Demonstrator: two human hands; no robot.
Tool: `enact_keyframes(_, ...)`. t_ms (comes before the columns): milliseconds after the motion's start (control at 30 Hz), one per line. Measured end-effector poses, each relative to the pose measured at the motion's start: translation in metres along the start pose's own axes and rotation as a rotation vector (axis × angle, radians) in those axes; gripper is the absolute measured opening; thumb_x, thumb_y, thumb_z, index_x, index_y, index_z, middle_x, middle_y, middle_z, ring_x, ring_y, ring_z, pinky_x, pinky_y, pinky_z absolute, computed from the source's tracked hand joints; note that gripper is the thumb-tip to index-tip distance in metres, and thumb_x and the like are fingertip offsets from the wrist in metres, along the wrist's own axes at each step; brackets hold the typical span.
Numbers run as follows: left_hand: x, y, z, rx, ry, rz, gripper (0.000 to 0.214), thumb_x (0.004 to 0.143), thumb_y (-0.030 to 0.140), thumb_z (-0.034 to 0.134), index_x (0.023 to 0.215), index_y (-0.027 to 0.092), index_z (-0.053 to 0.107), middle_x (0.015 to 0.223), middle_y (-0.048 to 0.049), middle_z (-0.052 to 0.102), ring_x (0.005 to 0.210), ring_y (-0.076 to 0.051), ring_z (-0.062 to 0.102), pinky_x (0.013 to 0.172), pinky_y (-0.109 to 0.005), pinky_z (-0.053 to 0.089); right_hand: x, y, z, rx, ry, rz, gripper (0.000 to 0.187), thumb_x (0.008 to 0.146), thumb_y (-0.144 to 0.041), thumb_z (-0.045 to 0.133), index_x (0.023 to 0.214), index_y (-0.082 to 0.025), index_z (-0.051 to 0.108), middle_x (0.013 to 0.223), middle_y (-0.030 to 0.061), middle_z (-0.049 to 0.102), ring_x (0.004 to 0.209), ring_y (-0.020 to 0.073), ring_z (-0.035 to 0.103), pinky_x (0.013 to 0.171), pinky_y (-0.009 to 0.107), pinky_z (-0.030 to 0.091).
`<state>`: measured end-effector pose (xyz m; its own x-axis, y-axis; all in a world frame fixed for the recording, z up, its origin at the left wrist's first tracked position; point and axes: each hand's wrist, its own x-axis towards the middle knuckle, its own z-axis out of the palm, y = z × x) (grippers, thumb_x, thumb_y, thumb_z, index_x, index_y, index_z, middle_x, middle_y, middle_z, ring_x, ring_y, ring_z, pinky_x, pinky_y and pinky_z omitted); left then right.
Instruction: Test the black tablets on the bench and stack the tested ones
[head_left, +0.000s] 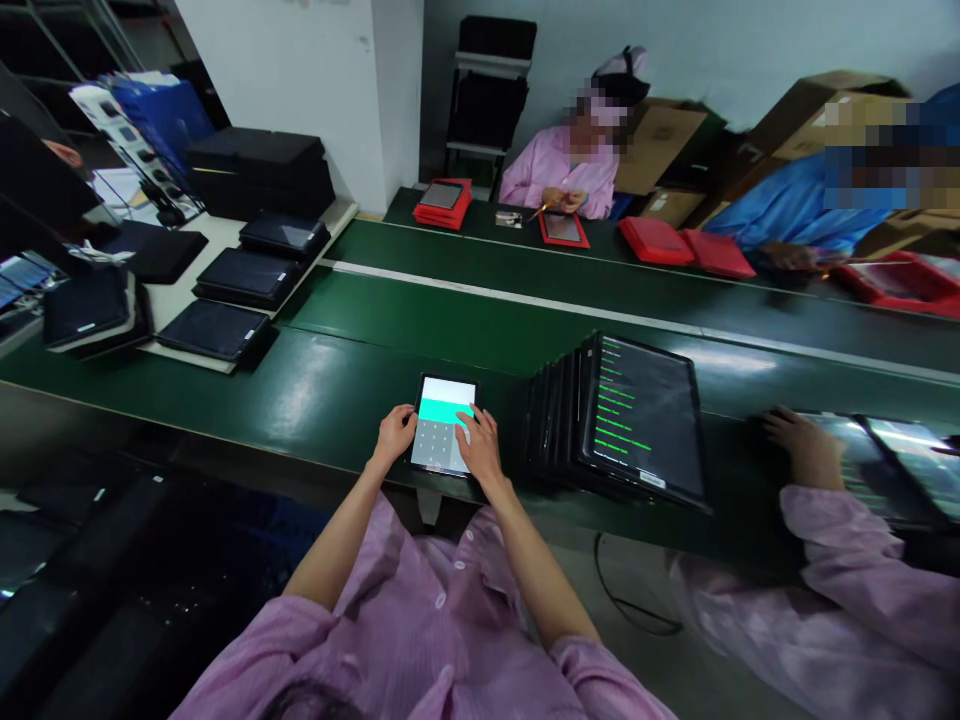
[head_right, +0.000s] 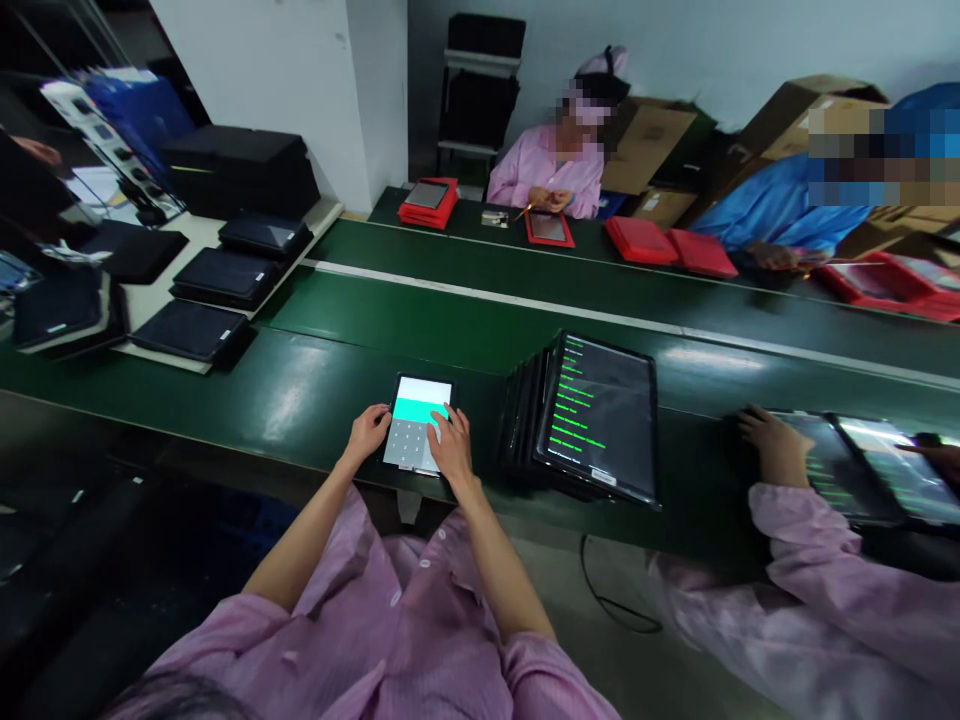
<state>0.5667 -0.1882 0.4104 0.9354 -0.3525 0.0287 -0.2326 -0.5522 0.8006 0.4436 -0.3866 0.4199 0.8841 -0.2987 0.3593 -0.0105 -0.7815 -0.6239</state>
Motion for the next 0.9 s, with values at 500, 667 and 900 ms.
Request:
enact_keyframes(500, 0.000, -0.002, 0.001, -0.033, -0.011, -0.005, 0.022, 0.097, 0.030, 0.068, 0.112, 0.019, 0.080, 0.133, -0.0115, 0.075, 0.117, -0.025, 0.074, 0.106, -0.037, 0.058, -0.011, -0.009, 0.004, -0.028, 0.042, 0.046, 0.041, 0.107, -0.033, 0.045, 0.136, -0.020, 0.070, 0.133, 0.0145, 0.076, 0.145, 0.0307, 0.057, 0.127, 0.063, 0.035)
enact_keyframes(667, 0.000, -0.001, 0.002, -0.027, 0.023, 0.001, 0.021, 0.095, 0.030, 0.071, 0.109, 0.018, 0.079, 0.130, -0.0128, 0.076, 0.116, -0.026, 0.074, 0.104, -0.037, 0.059, -0.016, -0.040, 0.019, -0.019, -0.127, -0.145, 0.040, 0.109, -0.035, 0.049, 0.143, -0.023, 0.066, 0.134, 0.0104, 0.076, 0.152, 0.0285, 0.051, 0.132, 0.059, 0.029)
enact_keyframes(900, -0.001, -0.002, 0.007, 0.029, 0.043, 0.068, 0.027, 0.090, 0.031, 0.077, 0.114, 0.017, 0.076, 0.125, -0.0142, 0.075, 0.116, -0.029, 0.072, 0.103, -0.041, 0.059, -0.013, -0.023, 0.004, -0.163, 0.115, -0.021, 0.041, 0.111, -0.031, 0.042, 0.140, -0.017, 0.068, 0.132, 0.0153, 0.077, 0.143, 0.0279, 0.060, 0.127, 0.057, 0.035)
